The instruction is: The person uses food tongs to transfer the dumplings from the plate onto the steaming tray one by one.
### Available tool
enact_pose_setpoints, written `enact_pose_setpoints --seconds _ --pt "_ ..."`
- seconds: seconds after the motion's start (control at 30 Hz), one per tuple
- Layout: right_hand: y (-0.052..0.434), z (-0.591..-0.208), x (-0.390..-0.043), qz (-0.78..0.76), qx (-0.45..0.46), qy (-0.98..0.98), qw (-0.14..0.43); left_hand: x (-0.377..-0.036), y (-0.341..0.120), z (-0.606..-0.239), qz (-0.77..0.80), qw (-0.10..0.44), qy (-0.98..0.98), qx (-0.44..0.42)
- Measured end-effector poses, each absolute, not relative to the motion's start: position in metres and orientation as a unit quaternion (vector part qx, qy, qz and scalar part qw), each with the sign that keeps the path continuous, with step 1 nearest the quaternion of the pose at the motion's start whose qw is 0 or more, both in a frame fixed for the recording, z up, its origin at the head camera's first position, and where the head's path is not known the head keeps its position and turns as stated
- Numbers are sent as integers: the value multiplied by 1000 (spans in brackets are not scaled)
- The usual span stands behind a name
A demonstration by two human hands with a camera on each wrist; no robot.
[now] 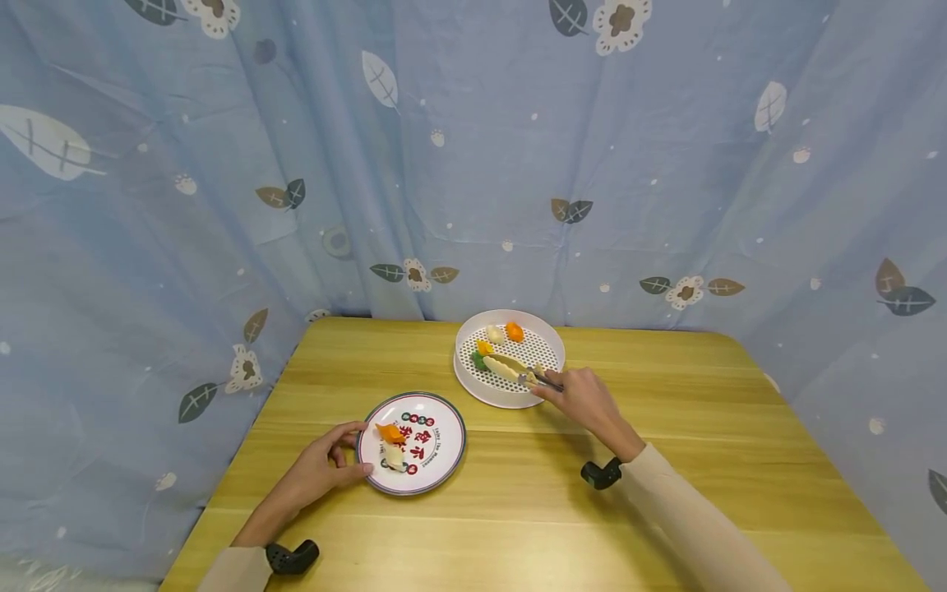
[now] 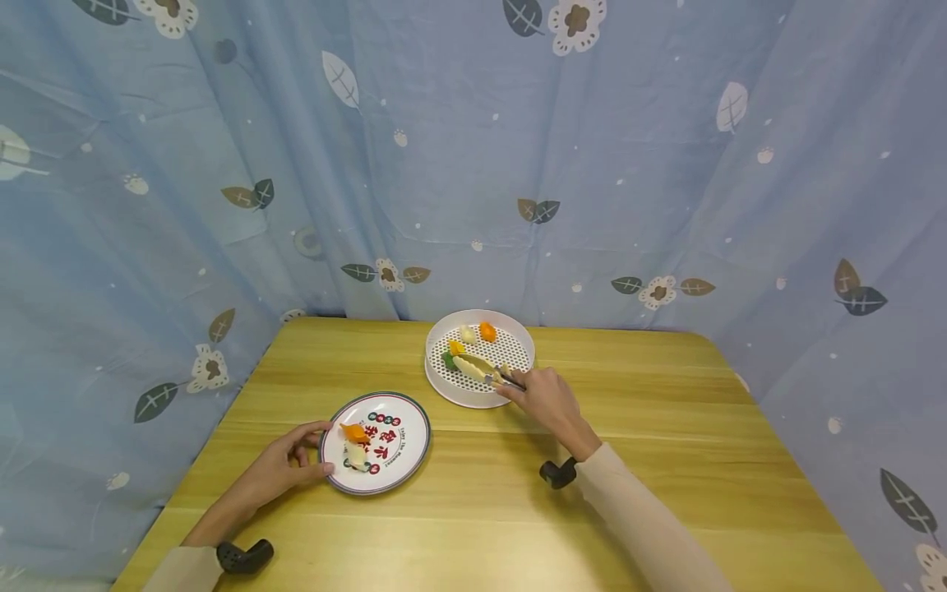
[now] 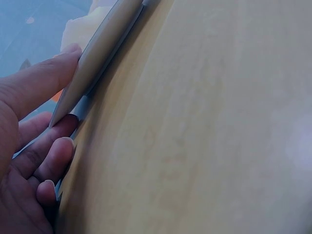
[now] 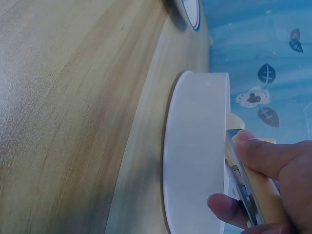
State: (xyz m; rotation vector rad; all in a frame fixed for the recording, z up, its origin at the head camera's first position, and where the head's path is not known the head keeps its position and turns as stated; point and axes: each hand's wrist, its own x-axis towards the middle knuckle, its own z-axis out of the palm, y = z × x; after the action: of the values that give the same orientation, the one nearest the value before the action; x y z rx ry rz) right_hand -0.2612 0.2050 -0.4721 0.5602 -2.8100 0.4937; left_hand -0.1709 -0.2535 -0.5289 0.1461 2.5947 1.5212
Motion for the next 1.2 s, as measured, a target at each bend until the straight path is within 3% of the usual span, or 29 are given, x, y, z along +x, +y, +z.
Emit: enact_pose_setpoints --seconds 0.3,0.67,1.2 --pt "206 -472 -257 188 181 -958 118 -171 -254 -529 505 67 859 49" --pt "193 -469 -238 188 213 -945 164 -171 -253 -527 505 71 859 50" --pt "153 -474 -213 250 243 -933 91 -172 -252 -527 500 71 862 35"
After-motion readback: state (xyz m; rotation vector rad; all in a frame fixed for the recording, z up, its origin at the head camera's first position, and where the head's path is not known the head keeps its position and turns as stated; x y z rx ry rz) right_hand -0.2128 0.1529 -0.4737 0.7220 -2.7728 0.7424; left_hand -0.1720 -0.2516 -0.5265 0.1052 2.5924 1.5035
